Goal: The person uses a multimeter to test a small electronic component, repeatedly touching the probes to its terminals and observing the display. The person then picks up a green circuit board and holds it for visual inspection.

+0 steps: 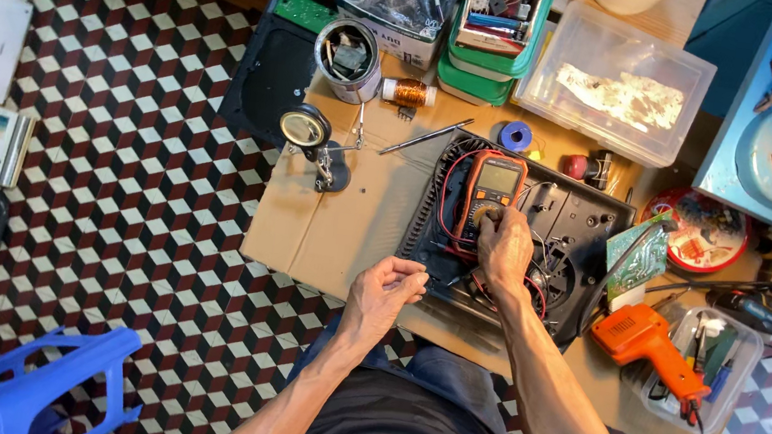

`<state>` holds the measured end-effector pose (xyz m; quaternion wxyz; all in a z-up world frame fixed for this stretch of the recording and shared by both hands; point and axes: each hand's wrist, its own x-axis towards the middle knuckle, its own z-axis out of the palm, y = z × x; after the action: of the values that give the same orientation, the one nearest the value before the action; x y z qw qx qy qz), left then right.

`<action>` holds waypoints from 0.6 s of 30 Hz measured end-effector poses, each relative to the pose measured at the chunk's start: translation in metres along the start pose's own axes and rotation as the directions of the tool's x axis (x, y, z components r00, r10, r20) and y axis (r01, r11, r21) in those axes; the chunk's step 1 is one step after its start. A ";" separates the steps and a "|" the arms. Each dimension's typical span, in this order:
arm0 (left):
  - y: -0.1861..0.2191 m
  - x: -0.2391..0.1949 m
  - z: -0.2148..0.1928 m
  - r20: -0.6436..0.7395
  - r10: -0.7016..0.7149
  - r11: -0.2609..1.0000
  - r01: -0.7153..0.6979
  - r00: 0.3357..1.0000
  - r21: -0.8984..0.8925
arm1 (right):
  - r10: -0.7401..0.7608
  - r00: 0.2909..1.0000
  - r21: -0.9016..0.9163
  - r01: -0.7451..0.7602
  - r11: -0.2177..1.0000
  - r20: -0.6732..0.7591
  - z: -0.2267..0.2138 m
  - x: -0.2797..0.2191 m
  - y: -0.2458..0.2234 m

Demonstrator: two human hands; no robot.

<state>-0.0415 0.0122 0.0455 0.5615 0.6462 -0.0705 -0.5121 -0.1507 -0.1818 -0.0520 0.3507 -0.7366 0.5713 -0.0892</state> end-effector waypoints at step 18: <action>-0.048 -0.037 0.060 -0.275 0.041 0.984 -0.087 0.960 -0.157 | -0.619 0.776 -0.109 0.630 0.769 0.117 -0.013 0.018 0.035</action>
<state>-0.1263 0.0153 0.0381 0.6347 0.6578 0.0294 -0.4045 -0.1787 -0.2069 -0.0685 0.2685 -0.9104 0.2854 -0.1326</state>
